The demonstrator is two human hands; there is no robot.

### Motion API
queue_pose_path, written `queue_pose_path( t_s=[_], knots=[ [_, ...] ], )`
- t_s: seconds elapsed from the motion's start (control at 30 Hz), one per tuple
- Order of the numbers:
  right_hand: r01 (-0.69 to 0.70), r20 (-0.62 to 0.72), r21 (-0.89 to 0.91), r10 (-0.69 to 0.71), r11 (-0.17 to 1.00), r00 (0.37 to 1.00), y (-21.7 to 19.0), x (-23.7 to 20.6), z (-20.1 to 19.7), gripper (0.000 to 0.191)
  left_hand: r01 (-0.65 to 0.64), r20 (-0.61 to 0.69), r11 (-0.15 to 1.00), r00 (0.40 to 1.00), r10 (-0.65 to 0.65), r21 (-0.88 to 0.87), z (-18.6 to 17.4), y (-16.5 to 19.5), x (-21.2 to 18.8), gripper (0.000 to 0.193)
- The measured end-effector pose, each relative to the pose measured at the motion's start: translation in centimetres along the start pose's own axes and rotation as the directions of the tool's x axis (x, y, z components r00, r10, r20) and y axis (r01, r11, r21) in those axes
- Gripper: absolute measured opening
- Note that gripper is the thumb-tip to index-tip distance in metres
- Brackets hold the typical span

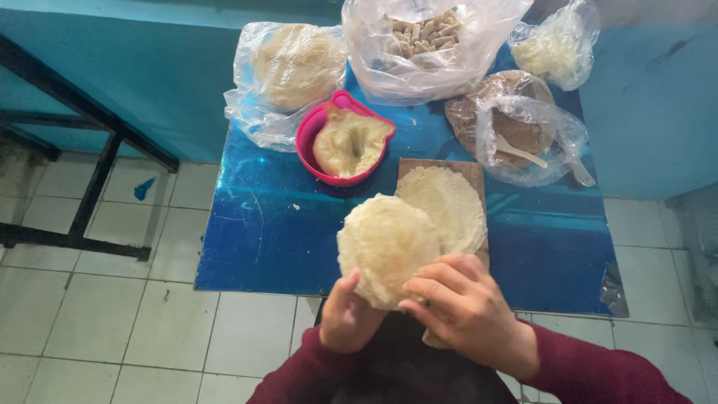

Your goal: The person spoons filling from a pink bowl onto a small dough wrapper on a wooden paddle, folds the dough over the filling, and presses the edges to seal it. They then stretch a thin sheet of dough by hand and lay it over a larger round dough base on the paddle, smoothing it in place.

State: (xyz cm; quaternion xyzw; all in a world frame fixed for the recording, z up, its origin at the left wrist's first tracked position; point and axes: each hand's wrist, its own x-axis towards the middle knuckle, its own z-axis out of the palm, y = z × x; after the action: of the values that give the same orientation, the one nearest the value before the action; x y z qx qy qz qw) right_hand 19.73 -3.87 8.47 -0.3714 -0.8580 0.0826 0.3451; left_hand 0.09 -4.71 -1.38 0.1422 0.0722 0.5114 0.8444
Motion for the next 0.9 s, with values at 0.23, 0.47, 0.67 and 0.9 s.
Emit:
queue_pose_path(
  t_s=[0.23,0.47,0.67,0.9],
  knots=[
    [-0.052,-0.021,-0.048,0.051,0.997,0.998,-0.8,-0.1,0.7,0.020,0.004,0.030,0.999,1.000,-0.006,0.048,1.0,-1.8,0.9,0.064],
    [-0.191,-0.017,0.181,0.197,0.965,0.980,-0.7,-0.7,0.8,0.022,-0.057,0.082,0.980,0.996,0.042,0.191,0.4,-3.7,0.7,0.062],
    [-0.331,0.050,0.295,0.332,0.896,0.942,-0.2,-0.9,0.3,0.016,0.015,0.078,0.982,0.997,-0.031,0.188,0.2,-3.5,0.7,0.064],
    [-0.574,0.316,0.430,0.479,0.697,0.819,2.0,-1.7,0.2,0.011,-0.040,-0.002,0.816,0.999,0.050,0.576,-0.9,-3.9,0.6,0.048]
  ],
)
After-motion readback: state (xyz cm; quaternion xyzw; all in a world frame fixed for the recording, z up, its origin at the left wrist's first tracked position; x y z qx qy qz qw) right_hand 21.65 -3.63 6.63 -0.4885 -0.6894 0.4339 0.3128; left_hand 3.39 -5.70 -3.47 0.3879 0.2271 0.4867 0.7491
